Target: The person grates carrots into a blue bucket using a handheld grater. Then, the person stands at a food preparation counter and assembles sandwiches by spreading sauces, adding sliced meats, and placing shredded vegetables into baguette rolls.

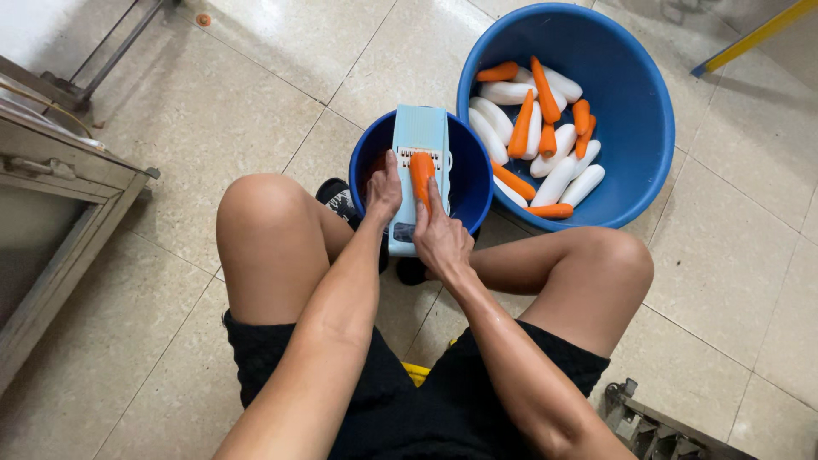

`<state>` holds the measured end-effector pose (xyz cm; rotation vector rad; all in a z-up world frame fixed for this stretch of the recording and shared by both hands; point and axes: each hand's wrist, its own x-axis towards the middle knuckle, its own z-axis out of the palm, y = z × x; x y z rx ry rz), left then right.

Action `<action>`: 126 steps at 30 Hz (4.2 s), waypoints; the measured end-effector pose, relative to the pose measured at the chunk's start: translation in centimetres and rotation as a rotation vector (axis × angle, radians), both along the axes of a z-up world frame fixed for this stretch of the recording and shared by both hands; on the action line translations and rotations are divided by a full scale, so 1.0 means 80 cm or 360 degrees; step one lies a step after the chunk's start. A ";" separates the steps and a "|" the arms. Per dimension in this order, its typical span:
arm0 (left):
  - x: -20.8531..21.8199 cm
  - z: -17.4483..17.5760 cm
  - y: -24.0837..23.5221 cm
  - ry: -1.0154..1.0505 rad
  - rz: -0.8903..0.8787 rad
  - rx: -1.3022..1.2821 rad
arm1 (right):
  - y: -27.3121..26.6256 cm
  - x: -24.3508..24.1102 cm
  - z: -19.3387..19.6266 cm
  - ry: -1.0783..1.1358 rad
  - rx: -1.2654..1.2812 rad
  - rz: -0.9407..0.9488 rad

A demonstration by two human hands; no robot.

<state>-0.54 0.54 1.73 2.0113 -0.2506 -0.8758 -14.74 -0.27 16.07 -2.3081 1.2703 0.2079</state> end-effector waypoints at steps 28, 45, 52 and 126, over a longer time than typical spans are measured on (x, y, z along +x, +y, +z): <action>0.013 -0.018 -0.006 -0.0015 0.0171 -0.0102 | -0.072 0.097 -0.003 -0.0092 -0.0124 0.0010; 0.013 -0.027 -0.003 -0.0034 0.0137 -0.0082 | -0.128 0.166 -0.022 -0.0223 -0.0290 0.0181; 0.010 -0.003 0.000 0.0040 0.0155 -0.0173 | 0.006 0.008 0.032 0.0048 0.0011 0.0085; 0.013 -0.023 -0.003 -0.0180 0.0200 -0.0007 | -0.129 0.060 -0.015 -0.0864 0.1379 -0.0779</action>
